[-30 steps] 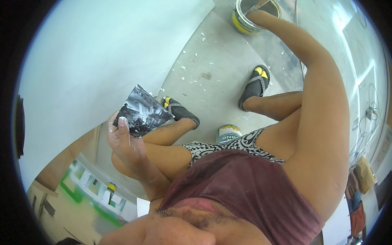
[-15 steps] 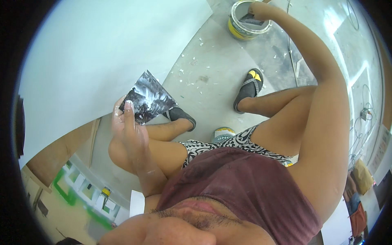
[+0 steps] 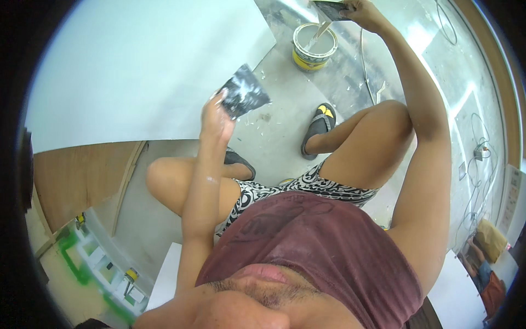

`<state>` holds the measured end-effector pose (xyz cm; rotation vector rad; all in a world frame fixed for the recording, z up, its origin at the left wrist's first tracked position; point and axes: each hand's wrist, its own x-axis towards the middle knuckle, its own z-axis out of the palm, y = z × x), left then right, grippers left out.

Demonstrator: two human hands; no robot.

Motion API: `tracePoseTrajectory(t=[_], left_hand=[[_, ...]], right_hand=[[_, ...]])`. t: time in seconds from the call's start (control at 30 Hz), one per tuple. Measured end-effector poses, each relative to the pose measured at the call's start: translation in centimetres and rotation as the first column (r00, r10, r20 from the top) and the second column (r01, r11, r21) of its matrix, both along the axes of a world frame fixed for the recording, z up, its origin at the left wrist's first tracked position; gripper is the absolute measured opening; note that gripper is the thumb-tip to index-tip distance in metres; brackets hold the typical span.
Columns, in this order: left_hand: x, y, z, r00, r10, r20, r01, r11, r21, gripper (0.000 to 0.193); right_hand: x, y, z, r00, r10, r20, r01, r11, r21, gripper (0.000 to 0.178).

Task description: The person applies putty onto the edge and surface of a panel using putty knives, smoothing the compound and transferring it between the knives.

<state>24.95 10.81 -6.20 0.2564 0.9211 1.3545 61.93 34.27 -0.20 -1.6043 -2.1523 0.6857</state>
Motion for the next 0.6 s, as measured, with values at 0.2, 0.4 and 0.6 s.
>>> tracePoseTrajectory(t=[0.2,0.4,0.6], left_hand=[[8.7,9.2,-2.9,0.987,-0.046,0.156,0.065,0.991,-0.118,0.027],[15.4,12.9,4.2,0.925,0.005,0.38,0.004,1.0,-0.023,0.028],[12.3,8.5,9.8,0.97,-0.009,0.242,-0.039,0.981,0.192,0.029]], right_hand=[[-0.8,-4.9,6.9,0.993,-0.11,-0.03,0.114,0.982,0.153,0.027],[-3.0,-11.3,7.8,0.888,-0.005,-0.46,0.125,0.965,0.23,0.024],[-7.3,-16.6,5.5,0.878,0.258,-0.404,0.032,0.81,0.586,0.038]])
